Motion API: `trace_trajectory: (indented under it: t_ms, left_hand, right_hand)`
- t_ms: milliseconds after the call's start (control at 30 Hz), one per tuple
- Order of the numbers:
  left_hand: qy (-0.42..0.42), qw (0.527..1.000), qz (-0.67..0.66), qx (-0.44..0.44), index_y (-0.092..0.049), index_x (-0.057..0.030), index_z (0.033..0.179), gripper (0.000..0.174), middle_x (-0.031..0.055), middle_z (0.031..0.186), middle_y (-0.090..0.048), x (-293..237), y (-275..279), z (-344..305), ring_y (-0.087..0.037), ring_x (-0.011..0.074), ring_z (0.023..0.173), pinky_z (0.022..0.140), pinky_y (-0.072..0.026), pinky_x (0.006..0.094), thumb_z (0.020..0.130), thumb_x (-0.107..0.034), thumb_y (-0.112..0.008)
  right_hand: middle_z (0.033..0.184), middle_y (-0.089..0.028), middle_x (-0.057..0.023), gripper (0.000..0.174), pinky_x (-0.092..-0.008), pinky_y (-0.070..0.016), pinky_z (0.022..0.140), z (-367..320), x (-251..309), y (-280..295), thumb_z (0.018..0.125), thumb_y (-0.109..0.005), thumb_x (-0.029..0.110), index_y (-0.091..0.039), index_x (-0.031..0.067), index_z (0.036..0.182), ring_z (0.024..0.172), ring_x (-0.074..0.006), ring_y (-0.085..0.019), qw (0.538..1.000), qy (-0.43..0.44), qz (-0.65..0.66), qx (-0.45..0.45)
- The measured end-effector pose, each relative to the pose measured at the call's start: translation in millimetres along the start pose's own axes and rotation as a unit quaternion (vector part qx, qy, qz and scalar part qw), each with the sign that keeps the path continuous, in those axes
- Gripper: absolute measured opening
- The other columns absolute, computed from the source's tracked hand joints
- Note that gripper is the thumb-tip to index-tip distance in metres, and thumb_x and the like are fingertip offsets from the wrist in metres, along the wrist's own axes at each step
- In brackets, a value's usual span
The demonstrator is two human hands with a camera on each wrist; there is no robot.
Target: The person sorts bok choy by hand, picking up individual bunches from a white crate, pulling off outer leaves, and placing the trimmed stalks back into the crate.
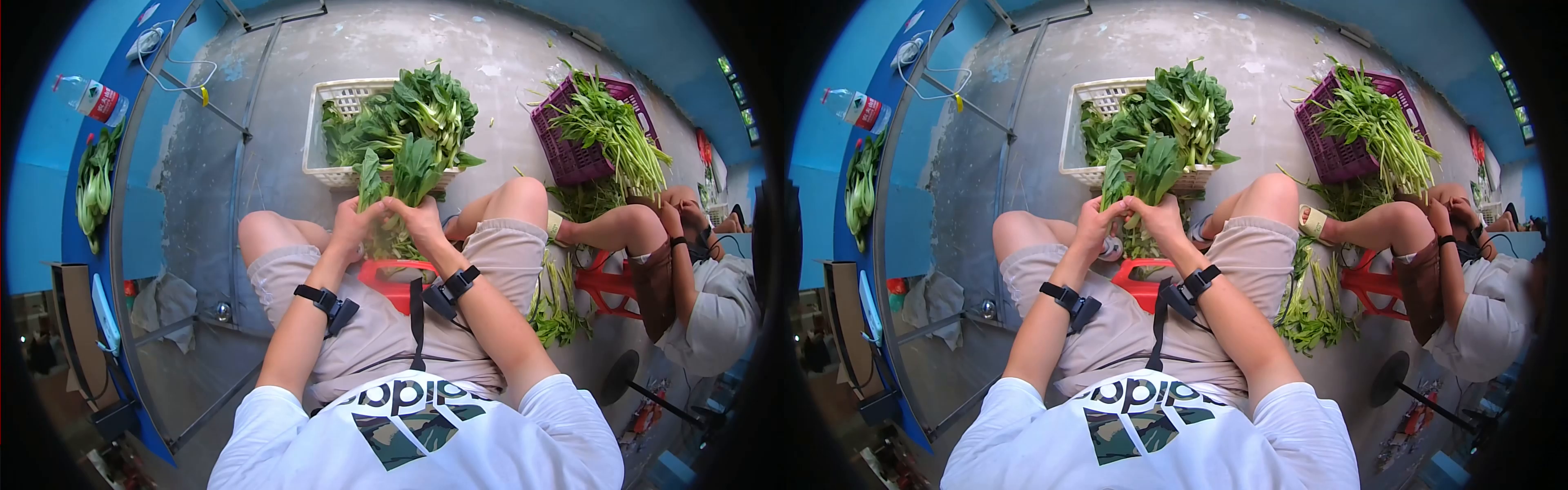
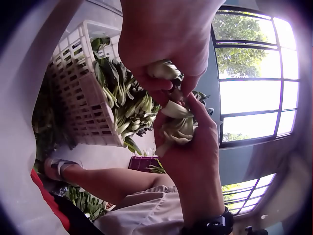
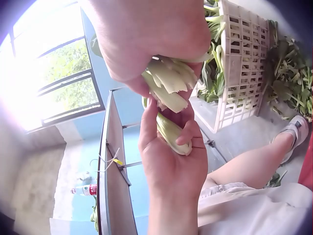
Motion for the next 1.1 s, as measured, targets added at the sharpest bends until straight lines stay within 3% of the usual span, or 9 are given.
trace_trajectory:
  t_ms: [167, 367, 600, 733, 767, 867, 967, 1000, 1100]
  left_hand:
    - [0.023, 0.997, -0.066, -0.038, -0.071, -0.0050, 0.103, 0.019, 0.0017, 0.084, -0.070, 13, 4, 2, -0.062, 0.0081, 0.068, 0.055, -0.0436, 0.0232, 0.092, -0.020, -0.073]
    - [0.037, 0.990, -0.125, -0.051, -0.068, -0.0015, 0.099, 0.017, 0.0054, 0.082, -0.069, 34, 14, 12, -0.061, 0.0096, 0.063, 0.044, -0.0382, 0.0199, 0.093, -0.018, -0.071]
    - [0.052, 0.976, -0.200, -0.065, -0.067, 0.0015, 0.101, 0.021, 0.0080, 0.081, -0.068, 33, 10, 13, -0.061, 0.0112, 0.062, 0.043, -0.0392, 0.0193, 0.092, -0.017, -0.071]
    - [0.060, 0.971, -0.212, -0.096, -0.069, -0.0055, 0.095, 0.020, 0.0039, 0.086, -0.070, 33, 35, 17, -0.062, 0.0090, 0.068, 0.052, -0.0402, 0.0226, 0.089, -0.024, -0.076]
    - [0.041, 0.985, -0.139, -0.093, -0.070, -0.0053, 0.095, 0.022, 0.0035, 0.085, -0.070, 28, 37, 16, -0.062, 0.0084, 0.067, 0.052, -0.0410, 0.0227, 0.088, -0.024, -0.077]
    - [0.018, 0.993, 0.084, -0.077, -0.073, -0.0039, 0.097, 0.027, 0.0016, 0.080, -0.071, 3, 35, 8, -0.063, 0.0069, 0.066, 0.056, -0.0469, 0.0250, 0.085, -0.025, -0.084]
    - [-0.026, 0.978, 0.145, -0.146, -0.073, -0.0023, 0.102, 0.026, 0.0019, 0.083, -0.072, -5, 21, -4, -0.063, 0.0082, 0.069, 0.060, -0.0498, 0.0266, 0.086, -0.020, -0.083]
    - [-0.042, 0.984, 0.080, -0.150, -0.073, -0.0017, 0.104, 0.025, 0.0028, 0.088, -0.074, -7, 15, -6, -0.064, 0.0094, 0.072, 0.065, -0.0516, 0.0274, 0.087, -0.017, -0.082]
    - [-0.104, 0.984, 0.084, -0.115, -0.073, -0.0005, 0.105, 0.024, 0.0042, 0.092, -0.074, -17, 9, -11, -0.066, 0.0092, 0.076, 0.068, -0.0527, 0.0267, 0.088, -0.015, -0.080]
  right_hand:
    - [0.074, -0.071, -0.0071, 0.017, -0.0286, -0.0524, 0.058, -3, 7, -9, 0.091, -0.072, 0.013, -0.072, -0.0040, 0.087, 0.063, -0.0132, -0.067, 0.987, 0.068, -0.144, -0.003]
    - [0.070, -0.071, -0.0067, 0.019, -0.0280, -0.0534, 0.058, -10, -4, -12, 0.091, -0.072, 0.013, -0.073, -0.0061, 0.087, 0.062, -0.0130, -0.068, 0.968, 0.137, -0.208, -0.014]
    - [0.077, -0.071, -0.0093, 0.014, -0.0301, -0.0561, 0.062, -7, -9, -11, 0.090, -0.071, 0.007, -0.070, -0.0062, 0.094, 0.065, -0.0171, -0.069, 0.997, 0.041, 0.051, -0.041]
    - [0.080, -0.066, -0.0074, 0.015, -0.0341, -0.0587, 0.068, -5, -12, -2, 0.092, -0.070, 0.009, -0.067, -0.0017, 0.102, 0.069, -0.0186, -0.066, 0.977, -0.071, 0.198, -0.016]
    - [0.080, -0.065, -0.0063, 0.016, -0.0354, -0.0594, 0.071, -3, -10, 0, 0.093, -0.070, 0.010, -0.067, -0.0003, 0.104, 0.070, -0.0187, -0.065, 0.965, -0.104, 0.243, -0.001]
    - [0.082, -0.064, -0.0054, 0.018, -0.0354, -0.0587, 0.073, 0, -5, 7, 0.093, -0.071, 0.013, -0.066, 0.0016, 0.105, 0.073, -0.0179, -0.065, 0.972, -0.116, 0.201, 0.033]
    - [0.085, -0.066, -0.0053, 0.020, -0.0334, -0.0579, 0.071, 4, -7, 14, 0.091, -0.074, 0.015, -0.067, 0.0027, 0.105, 0.072, -0.0168, -0.065, 0.979, -0.109, 0.170, 0.023]
    - [0.085, -0.066, -0.0053, 0.020, -0.0328, -0.0577, 0.071, 5, -8, 13, 0.091, -0.074, 0.015, -0.067, 0.0029, 0.105, 0.072, -0.0167, -0.065, 0.981, -0.108, 0.161, 0.017]
    - [0.092, -0.069, -0.0054, 0.024, -0.0315, -0.0570, 0.070, 6, -13, 12, 0.090, -0.076, 0.014, -0.067, 0.0028, 0.108, 0.076, -0.0165, -0.067, 0.981, -0.120, 0.149, 0.018]
Point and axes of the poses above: each hand's wrist, its own z-axis towards the middle knuckle, its own y-axis out of the back of the hand, x = y × z, the point moved 4 cm from there along z, towards the middle knuckle
